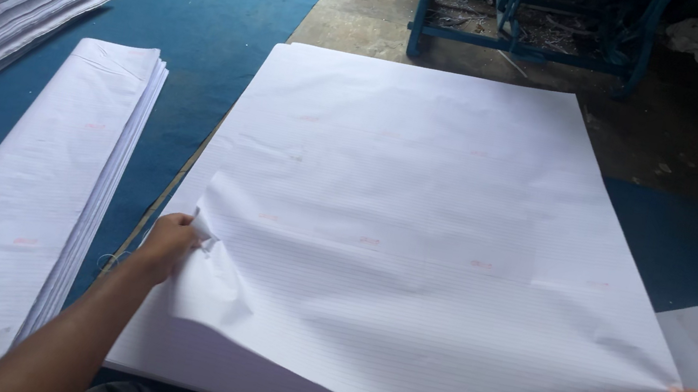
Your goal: The person folds large lined paper sheets in half and uses a wooden block to press the crease. The person then stacks the folded sheets and repeats the process with another sheet.
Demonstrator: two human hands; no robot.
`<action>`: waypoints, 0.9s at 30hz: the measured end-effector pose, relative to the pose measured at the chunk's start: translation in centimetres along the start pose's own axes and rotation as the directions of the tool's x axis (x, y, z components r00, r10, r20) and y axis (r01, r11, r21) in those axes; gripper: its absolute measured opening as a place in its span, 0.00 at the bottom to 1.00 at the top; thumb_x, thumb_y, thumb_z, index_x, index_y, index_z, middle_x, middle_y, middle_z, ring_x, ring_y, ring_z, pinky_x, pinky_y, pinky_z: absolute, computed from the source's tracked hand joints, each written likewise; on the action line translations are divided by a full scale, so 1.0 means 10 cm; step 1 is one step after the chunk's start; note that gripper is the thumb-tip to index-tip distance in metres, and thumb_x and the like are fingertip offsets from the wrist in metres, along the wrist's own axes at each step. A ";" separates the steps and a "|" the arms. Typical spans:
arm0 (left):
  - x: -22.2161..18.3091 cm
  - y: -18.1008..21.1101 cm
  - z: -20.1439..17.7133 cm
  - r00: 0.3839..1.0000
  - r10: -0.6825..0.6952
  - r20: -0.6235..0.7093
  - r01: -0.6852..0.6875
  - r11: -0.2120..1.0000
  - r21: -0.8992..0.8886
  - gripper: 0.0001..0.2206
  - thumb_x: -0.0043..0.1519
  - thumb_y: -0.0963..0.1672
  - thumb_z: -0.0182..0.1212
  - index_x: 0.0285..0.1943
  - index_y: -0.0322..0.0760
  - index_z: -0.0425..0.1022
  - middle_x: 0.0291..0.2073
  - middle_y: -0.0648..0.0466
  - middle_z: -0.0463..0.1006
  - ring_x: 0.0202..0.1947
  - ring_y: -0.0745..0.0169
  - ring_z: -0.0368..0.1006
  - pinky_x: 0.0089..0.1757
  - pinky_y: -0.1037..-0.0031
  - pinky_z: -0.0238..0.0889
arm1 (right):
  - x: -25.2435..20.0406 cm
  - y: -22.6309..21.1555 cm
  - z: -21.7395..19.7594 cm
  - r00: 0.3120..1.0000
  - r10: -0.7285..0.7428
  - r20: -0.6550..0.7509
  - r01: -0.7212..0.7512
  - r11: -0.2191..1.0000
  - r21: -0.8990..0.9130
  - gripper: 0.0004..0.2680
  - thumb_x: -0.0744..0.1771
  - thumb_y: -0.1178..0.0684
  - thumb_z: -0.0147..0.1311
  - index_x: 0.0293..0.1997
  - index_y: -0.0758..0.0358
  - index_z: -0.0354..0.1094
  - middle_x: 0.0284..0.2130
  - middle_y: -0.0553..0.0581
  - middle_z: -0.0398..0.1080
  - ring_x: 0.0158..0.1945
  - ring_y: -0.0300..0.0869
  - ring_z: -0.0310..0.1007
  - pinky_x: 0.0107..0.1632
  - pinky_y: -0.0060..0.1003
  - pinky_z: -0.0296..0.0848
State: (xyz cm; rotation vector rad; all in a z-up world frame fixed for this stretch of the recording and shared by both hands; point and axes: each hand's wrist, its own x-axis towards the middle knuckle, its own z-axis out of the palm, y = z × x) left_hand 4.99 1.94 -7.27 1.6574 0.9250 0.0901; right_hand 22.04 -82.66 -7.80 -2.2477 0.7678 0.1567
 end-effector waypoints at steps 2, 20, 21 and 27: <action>-0.07 0.11 0.17 1.000 0.004 0.008 -0.004 1.000 0.014 0.20 0.57 0.36 0.52 0.61 0.23 0.69 0.44 0.33 0.77 0.41 0.47 0.78 0.44 0.61 0.72 | 0.06 0.01 -0.07 1.000 0.014 -0.021 -0.012 0.997 0.074 0.15 0.71 0.52 0.54 0.60 0.77 0.67 0.43 0.80 0.74 0.41 0.62 0.76 0.49 0.54 0.73; 0.09 1.09 1.74 0.967 0.142 0.210 -0.118 0.985 -0.122 0.16 0.61 0.43 0.60 0.50 0.18 0.77 0.40 0.35 0.80 0.35 0.46 0.78 0.37 0.59 0.74 | 0.38 1.06 -0.79 0.986 0.069 -0.154 -0.054 0.994 0.097 0.16 0.72 0.50 0.51 0.57 0.79 0.68 0.41 0.82 0.71 0.45 0.66 0.72 0.49 0.61 0.69; 0.06 1.24 1.83 0.961 0.180 0.208 -0.159 0.981 -0.115 0.16 0.61 0.43 0.60 0.51 0.19 0.76 0.40 0.35 0.80 0.36 0.47 0.78 0.38 0.60 0.74 | 0.36 1.11 -0.81 0.980 0.022 -0.200 -0.001 0.994 0.109 0.15 0.72 0.50 0.54 0.56 0.79 0.70 0.42 0.80 0.70 0.48 0.63 0.69 0.50 0.60 0.66; -0.33 2.29 2.42 0.902 0.394 0.179 -0.372 0.917 -0.142 0.16 0.62 0.43 0.59 0.54 0.23 0.76 0.43 0.38 0.80 0.40 0.48 0.78 0.43 0.60 0.73 | 0.09 1.25 -0.85 0.967 -0.005 -0.254 0.068 0.968 0.240 0.16 0.68 0.51 0.59 0.52 0.81 0.72 0.43 0.71 0.74 0.47 0.55 0.71 0.48 0.48 0.68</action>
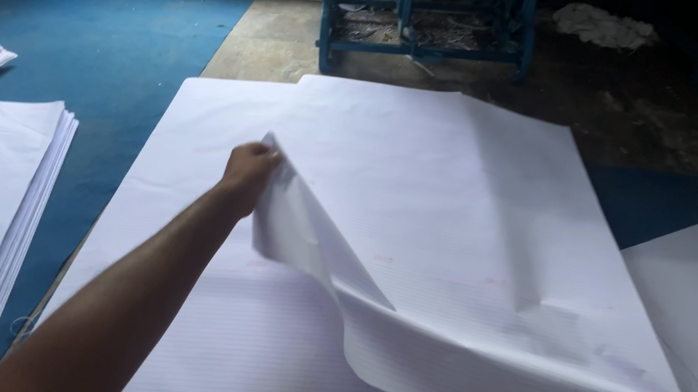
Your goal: The person folds large lined paper sheets in half and uses a wooden block to press the crease. The person then stacks the folded sheets and repeats the process with another sheet.
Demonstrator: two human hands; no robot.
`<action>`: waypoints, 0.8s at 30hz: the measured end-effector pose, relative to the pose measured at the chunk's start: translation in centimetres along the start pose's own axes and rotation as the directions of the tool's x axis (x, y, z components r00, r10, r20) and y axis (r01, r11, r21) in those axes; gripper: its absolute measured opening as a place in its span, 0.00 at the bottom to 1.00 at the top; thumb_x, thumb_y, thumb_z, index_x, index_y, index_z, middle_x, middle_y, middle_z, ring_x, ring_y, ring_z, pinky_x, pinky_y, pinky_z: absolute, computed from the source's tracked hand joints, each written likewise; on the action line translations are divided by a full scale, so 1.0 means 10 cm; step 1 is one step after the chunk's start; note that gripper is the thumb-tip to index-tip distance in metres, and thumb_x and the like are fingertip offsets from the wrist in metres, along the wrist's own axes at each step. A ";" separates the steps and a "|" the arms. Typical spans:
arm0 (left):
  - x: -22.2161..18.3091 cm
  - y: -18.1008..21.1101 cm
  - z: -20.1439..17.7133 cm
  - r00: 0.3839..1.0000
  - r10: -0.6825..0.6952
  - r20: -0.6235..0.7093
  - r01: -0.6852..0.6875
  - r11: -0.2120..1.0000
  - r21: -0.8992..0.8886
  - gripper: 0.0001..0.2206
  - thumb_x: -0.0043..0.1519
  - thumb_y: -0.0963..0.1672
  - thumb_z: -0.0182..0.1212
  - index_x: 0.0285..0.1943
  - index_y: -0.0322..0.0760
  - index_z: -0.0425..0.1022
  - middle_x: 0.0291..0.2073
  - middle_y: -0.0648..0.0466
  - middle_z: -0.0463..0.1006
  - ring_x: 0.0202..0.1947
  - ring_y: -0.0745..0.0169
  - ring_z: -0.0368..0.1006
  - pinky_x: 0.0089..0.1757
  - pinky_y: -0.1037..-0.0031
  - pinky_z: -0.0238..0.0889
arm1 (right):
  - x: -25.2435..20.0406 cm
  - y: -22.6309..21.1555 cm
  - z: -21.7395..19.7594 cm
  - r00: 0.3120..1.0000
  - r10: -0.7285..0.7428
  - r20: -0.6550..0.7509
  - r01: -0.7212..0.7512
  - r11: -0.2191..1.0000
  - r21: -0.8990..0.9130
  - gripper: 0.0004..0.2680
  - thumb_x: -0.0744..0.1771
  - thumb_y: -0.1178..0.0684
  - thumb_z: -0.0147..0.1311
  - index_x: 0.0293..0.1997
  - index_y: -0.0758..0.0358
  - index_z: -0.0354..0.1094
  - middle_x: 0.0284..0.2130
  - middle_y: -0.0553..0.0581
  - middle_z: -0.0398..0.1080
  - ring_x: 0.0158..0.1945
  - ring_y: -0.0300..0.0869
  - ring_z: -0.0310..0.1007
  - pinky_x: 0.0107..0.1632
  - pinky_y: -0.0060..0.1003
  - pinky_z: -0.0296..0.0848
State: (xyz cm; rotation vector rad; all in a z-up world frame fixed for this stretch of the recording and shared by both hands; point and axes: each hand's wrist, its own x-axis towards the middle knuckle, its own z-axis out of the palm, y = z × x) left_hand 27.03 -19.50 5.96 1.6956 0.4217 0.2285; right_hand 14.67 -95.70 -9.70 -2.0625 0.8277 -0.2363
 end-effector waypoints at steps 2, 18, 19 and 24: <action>0.00 0.42 0.24 0.999 0.046 0.011 -0.046 0.999 0.005 0.16 0.63 0.44 0.59 0.55 0.24 0.75 0.43 0.39 0.80 0.41 0.48 0.78 0.45 0.59 0.73 | -0.03 0.00 -0.01 0.999 0.028 0.020 -0.029 0.999 0.036 0.16 0.68 0.51 0.60 0.52 0.80 0.71 0.43 0.71 0.75 0.46 0.54 0.71 0.47 0.48 0.68; -0.50 3.21 1.70 0.877 0.475 0.072 -0.469 0.879 -0.082 0.13 0.62 0.44 0.56 0.51 0.32 0.78 0.39 0.42 0.81 0.39 0.49 0.80 0.43 0.58 0.76 | -0.01 0.32 0.07 0.994 0.047 0.094 -0.025 0.976 -0.218 0.16 0.66 0.47 0.61 0.48 0.76 0.76 0.41 0.73 0.78 0.49 0.58 0.75 0.53 0.50 0.72; -0.54 3.41 1.81 0.862 0.502 0.075 -0.494 0.863 -0.100 0.13 0.61 0.43 0.56 0.51 0.33 0.78 0.39 0.43 0.80 0.39 0.50 0.79 0.42 0.57 0.76 | -0.04 0.26 0.09 0.994 0.036 0.106 -0.013 0.977 -0.213 0.16 0.66 0.47 0.61 0.48 0.76 0.76 0.41 0.73 0.78 0.48 0.58 0.75 0.53 0.49 0.72; -0.77 4.27 2.49 0.805 0.585 0.094 -0.558 0.802 -0.214 0.12 0.61 0.44 0.57 0.50 0.35 0.78 0.37 0.45 0.81 0.37 0.52 0.80 0.42 0.58 0.76 | -0.15 -0.13 0.28 0.980 -0.071 0.188 0.097 0.987 -0.132 0.16 0.66 0.46 0.61 0.47 0.74 0.76 0.41 0.71 0.77 0.48 0.56 0.76 0.54 0.47 0.72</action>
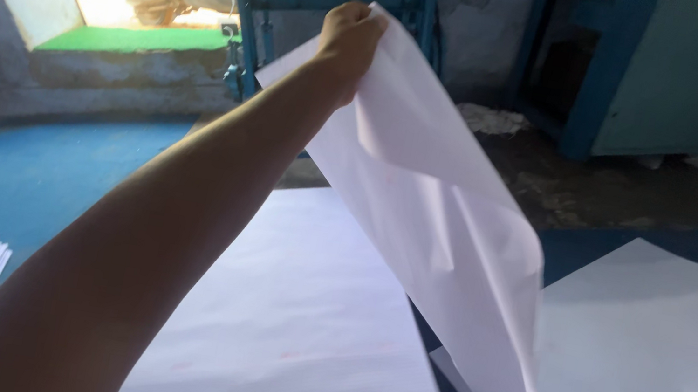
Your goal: The person folds large lined paper sheets in half and uses a wooden block to press the crease. The person then stacks the folded sheets and repeats the process with another sheet.
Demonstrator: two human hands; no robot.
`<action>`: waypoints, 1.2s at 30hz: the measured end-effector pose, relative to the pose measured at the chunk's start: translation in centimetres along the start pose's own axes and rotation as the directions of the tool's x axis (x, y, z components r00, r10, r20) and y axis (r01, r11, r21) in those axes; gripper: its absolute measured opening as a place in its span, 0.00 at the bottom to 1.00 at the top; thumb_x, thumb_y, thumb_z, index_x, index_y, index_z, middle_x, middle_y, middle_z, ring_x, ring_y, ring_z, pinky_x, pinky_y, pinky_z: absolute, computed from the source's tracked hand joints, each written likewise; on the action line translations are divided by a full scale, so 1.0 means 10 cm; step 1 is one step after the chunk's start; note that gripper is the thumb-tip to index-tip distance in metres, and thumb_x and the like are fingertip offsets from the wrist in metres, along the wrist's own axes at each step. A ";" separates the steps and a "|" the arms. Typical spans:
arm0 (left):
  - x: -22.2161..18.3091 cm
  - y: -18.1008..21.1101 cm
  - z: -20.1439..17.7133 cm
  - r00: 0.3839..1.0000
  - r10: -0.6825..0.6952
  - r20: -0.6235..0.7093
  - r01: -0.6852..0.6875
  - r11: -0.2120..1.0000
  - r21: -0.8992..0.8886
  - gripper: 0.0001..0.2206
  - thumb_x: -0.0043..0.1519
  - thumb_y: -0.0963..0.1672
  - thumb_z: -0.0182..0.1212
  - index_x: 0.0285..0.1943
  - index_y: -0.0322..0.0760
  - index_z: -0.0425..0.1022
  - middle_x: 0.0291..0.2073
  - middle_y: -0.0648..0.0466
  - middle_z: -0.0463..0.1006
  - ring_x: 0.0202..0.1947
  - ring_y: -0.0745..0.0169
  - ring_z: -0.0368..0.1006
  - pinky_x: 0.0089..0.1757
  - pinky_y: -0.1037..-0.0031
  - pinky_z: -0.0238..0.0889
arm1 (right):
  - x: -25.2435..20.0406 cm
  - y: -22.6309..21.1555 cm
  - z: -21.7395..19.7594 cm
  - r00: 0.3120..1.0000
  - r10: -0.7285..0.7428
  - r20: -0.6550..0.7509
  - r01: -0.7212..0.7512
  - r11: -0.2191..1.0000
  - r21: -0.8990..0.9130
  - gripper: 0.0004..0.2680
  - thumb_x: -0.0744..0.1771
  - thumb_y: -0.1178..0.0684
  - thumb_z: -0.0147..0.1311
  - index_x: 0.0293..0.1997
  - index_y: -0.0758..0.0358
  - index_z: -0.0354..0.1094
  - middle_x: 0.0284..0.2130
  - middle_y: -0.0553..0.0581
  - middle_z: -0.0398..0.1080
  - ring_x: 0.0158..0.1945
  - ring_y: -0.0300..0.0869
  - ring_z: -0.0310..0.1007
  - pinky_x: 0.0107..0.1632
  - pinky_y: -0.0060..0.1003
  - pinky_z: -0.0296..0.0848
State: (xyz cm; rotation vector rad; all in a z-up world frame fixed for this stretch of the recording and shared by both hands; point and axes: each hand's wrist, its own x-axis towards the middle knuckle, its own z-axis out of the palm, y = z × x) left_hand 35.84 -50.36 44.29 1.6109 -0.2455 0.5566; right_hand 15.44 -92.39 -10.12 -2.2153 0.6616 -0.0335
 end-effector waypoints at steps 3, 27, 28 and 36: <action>0.23 0.31 0.44 0.989 0.137 0.053 -0.130 0.984 -0.121 0.11 0.61 0.44 0.58 0.47 0.33 0.77 0.37 0.46 0.82 0.37 0.53 0.79 0.42 0.58 0.76 | -0.05 -0.10 0.02 0.996 -0.081 0.042 0.079 0.996 0.047 0.16 0.66 0.45 0.61 0.46 0.74 0.76 0.40 0.70 0.77 0.47 0.55 0.76 0.54 0.46 0.72; 0.15 1.00 1.65 0.856 0.254 0.451 -0.100 0.936 -0.337 0.38 0.51 0.57 0.59 0.67 0.34 0.61 0.54 0.30 0.73 0.56 0.32 0.72 0.50 0.37 0.69 | 0.01 -0.25 0.38 0.962 -0.259 0.086 0.248 0.962 0.117 0.16 0.66 0.41 0.61 0.42 0.67 0.76 0.37 0.61 0.76 0.44 0.45 0.77 0.55 0.36 0.74; 0.12 1.00 1.56 0.844 0.279 0.458 -0.127 0.934 -0.335 0.38 0.52 0.57 0.58 0.67 0.33 0.60 0.53 0.28 0.73 0.55 0.32 0.73 0.50 0.38 0.71 | 0.00 -0.26 0.40 0.963 -0.254 0.091 0.243 0.963 0.118 0.16 0.66 0.40 0.61 0.42 0.67 0.76 0.37 0.61 0.76 0.44 0.45 0.77 0.55 0.35 0.74; 0.17 1.20 0.69 0.861 0.242 0.448 -0.147 0.960 -0.238 0.31 0.56 0.55 0.57 0.62 0.31 0.67 0.51 0.31 0.76 0.52 0.33 0.77 0.48 0.43 0.76 | 0.02 -0.36 0.41 0.949 -0.290 0.121 0.286 0.957 0.046 0.16 0.66 0.39 0.61 0.41 0.65 0.76 0.36 0.58 0.76 0.43 0.42 0.77 0.56 0.32 0.75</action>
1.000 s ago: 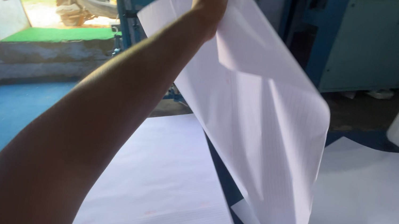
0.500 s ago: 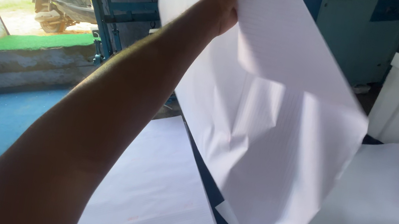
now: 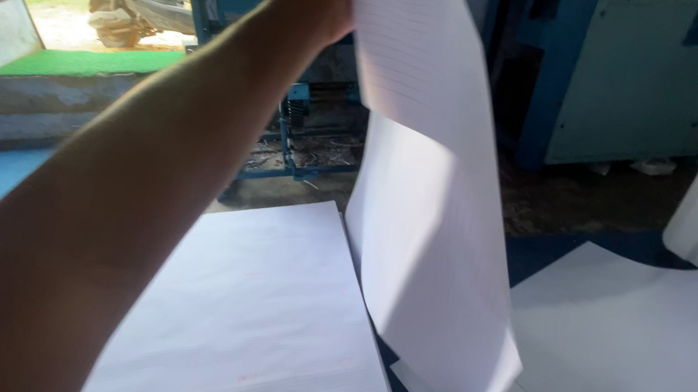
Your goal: The person folds large lined paper sheets in half and uses a wooden block to press the crease. The person then stacks the folded sheets and repeats the process with another sheet.
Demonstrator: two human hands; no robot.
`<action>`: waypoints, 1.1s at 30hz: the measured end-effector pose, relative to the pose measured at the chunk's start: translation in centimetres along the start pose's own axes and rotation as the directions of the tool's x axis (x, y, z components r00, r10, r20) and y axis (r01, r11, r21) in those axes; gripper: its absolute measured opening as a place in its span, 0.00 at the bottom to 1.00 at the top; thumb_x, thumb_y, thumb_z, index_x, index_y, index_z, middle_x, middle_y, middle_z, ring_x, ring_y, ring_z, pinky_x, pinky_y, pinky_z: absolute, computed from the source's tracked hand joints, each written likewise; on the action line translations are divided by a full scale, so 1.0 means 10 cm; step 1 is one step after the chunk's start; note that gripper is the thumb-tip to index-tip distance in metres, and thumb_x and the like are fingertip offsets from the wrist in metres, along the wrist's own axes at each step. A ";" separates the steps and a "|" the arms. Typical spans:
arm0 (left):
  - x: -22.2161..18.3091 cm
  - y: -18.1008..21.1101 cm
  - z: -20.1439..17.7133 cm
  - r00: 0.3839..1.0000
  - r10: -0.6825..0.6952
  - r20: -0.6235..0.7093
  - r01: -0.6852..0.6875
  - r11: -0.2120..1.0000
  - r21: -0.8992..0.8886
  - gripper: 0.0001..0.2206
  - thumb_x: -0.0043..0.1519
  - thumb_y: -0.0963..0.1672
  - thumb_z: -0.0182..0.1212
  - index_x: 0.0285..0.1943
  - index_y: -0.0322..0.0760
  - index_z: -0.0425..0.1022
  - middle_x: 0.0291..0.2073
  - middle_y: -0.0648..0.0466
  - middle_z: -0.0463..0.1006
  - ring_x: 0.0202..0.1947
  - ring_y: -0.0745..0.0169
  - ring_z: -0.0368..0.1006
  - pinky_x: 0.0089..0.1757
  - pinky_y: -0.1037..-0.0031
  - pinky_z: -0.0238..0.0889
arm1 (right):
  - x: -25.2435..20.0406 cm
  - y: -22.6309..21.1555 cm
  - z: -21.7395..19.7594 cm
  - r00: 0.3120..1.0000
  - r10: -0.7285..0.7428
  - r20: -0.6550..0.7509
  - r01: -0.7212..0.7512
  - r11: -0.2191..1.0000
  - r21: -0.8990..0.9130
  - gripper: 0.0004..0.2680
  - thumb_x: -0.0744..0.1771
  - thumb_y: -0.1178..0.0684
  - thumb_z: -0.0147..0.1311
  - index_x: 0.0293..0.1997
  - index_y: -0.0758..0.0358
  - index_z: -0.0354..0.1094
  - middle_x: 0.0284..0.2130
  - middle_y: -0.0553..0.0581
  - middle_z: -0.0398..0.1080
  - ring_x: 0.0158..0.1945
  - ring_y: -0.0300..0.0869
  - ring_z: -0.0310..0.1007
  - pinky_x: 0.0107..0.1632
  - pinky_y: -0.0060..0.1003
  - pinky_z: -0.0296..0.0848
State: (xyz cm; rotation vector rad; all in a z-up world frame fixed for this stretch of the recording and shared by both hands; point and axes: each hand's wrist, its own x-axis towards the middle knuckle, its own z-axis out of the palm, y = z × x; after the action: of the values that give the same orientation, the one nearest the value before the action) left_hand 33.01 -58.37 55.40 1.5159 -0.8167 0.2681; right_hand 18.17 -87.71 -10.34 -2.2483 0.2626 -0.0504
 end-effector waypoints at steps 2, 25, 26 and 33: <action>-0.12 0.01 -0.36 1.000 -0.003 0.005 0.003 0.999 0.050 0.27 0.60 0.54 0.56 0.61 0.30 0.69 0.50 0.33 0.76 0.51 0.36 0.77 0.48 0.45 0.75 | -0.04 -0.02 0.06 0.998 -0.030 0.050 0.035 0.993 -0.110 0.16 0.66 0.38 0.61 0.40 0.64 0.76 0.36 0.57 0.76 0.43 0.41 0.77 0.56 0.31 0.75; -4.12 -0.50 -4.14 0.627 -0.438 -0.644 0.601 0.798 0.042 0.14 0.67 0.43 0.53 0.55 0.27 0.73 0.43 0.41 0.77 0.40 0.48 0.76 0.44 0.59 0.70 | -0.04 -0.50 0.17 0.956 0.294 0.014 -0.294 0.948 0.122 0.10 0.65 0.52 0.58 0.46 0.69 0.76 0.40 0.65 0.77 0.44 0.51 0.78 0.54 0.41 0.72; -4.30 -0.53 -4.16 0.591 -0.471 -0.655 0.636 0.772 0.019 0.14 0.67 0.44 0.52 0.55 0.27 0.73 0.43 0.40 0.77 0.39 0.46 0.76 0.44 0.58 0.70 | -0.08 -0.51 0.20 0.966 0.259 -0.001 -0.257 0.962 0.089 0.10 0.65 0.52 0.59 0.45 0.68 0.77 0.40 0.64 0.77 0.45 0.50 0.78 0.54 0.41 0.72; -5.44 -0.95 -4.34 0.339 -0.535 -0.774 0.789 0.609 -0.075 0.14 0.68 0.44 0.53 0.56 0.27 0.74 0.43 0.38 0.78 0.38 0.43 0.77 0.45 0.56 0.71 | -0.15 -0.67 0.38 0.983 0.180 -0.045 -0.180 0.984 0.017 0.12 0.63 0.51 0.61 0.45 0.69 0.77 0.40 0.63 0.78 0.45 0.50 0.79 0.55 0.41 0.73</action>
State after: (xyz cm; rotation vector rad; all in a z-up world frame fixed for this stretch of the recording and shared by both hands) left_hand 13.28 -0.63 20.66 1.7071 0.6098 0.3534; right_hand 18.36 -80.35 -7.52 -2.2030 0.4881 -0.0076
